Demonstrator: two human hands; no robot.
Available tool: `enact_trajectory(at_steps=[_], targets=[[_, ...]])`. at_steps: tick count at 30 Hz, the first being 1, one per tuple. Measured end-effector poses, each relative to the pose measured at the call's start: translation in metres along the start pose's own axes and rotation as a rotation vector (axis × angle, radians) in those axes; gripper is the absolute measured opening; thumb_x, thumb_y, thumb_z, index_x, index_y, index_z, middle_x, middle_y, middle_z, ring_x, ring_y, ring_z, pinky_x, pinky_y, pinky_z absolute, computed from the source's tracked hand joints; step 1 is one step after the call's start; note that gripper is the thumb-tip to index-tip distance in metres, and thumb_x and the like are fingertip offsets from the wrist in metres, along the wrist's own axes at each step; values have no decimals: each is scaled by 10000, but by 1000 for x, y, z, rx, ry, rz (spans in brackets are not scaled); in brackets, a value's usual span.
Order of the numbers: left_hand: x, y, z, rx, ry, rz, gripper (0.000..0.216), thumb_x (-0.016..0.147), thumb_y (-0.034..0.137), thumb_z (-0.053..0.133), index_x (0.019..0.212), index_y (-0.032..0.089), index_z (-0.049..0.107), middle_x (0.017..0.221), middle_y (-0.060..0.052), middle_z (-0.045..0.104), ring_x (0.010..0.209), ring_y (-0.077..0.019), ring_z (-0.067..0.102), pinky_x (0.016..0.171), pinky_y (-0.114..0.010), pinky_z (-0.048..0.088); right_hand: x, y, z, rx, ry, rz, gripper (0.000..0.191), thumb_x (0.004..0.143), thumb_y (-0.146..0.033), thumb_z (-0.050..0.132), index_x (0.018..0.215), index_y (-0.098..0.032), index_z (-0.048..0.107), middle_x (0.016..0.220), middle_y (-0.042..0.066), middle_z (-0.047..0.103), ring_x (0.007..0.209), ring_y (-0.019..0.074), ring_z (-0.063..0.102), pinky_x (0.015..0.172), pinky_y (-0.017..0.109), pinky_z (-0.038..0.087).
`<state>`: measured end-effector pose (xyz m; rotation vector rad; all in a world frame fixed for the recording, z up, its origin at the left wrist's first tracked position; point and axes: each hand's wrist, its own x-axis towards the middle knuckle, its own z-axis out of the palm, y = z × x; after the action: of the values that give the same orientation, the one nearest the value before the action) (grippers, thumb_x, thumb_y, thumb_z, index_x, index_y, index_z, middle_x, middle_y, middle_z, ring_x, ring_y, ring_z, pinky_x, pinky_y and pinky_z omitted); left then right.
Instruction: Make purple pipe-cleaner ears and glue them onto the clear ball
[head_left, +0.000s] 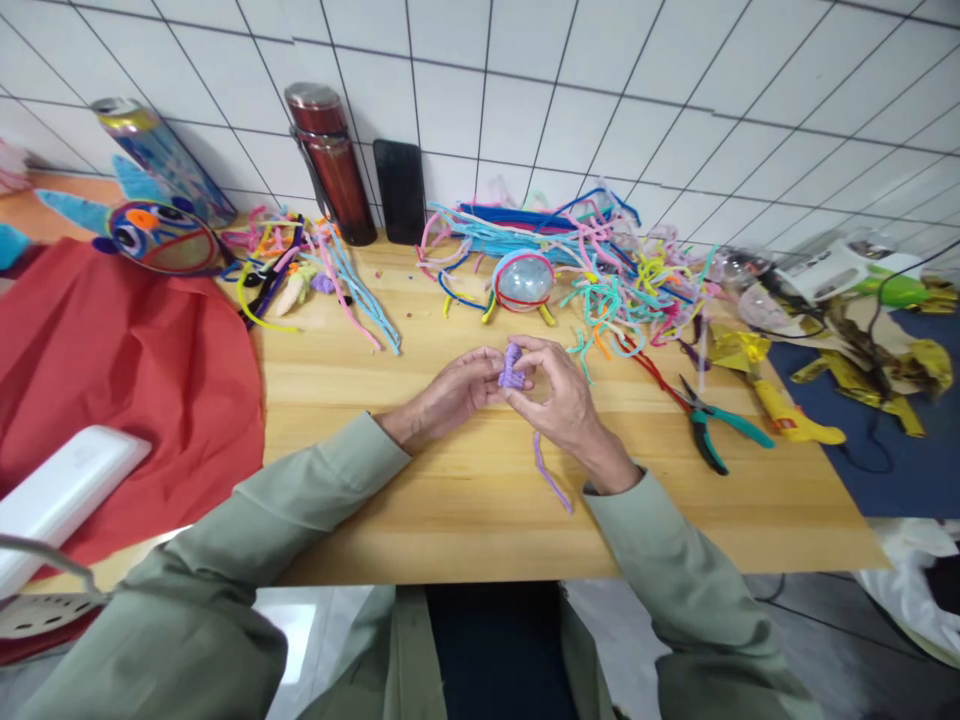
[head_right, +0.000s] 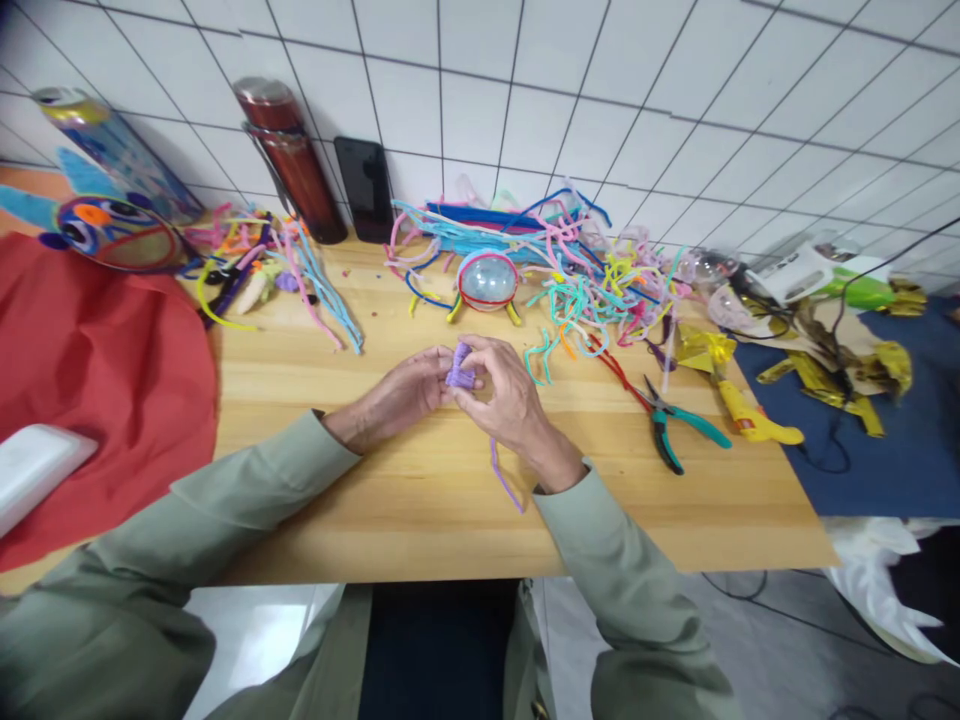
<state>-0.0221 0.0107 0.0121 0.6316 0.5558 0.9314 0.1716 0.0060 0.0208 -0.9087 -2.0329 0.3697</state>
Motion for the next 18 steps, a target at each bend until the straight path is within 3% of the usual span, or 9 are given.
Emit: enact_trajectory(at_steps=[6, 11, 18], targets=[[0, -2, -3, 28, -24, 1, 388, 806, 417, 977, 925, 161, 711, 1006, -103, 848, 886, -217, 829, 789, -281, 644, -1, 0, 0, -48, -40, 86, 571, 876, -264, 774, 1427, -278, 624, 1393, 130, 761, 1277, 334, 724, 1119, 538, 569], [1, -2, -4, 34, -27, 8, 458, 754, 451, 1016, 911, 162, 697, 975, -85, 840, 842, -198, 822, 738, -253, 635, -1, 2, 0, -71, -53, 37, 564, 901, -273, 764, 1451, -277, 643, 1415, 129, 758, 1312, 336, 703, 1132, 552, 565], [0, -3, -6, 75, -15, 18, 421, 808, 430, 979, 984, 170, 699, 1050, -96, 847, 892, -217, 835, 808, -295, 646, -2, 6, 1, -78, -58, 43, 588, 905, -285, 761, 1481, -289, 643, 1428, 118, 758, 1325, 339, 698, 1142, 566, 566]])
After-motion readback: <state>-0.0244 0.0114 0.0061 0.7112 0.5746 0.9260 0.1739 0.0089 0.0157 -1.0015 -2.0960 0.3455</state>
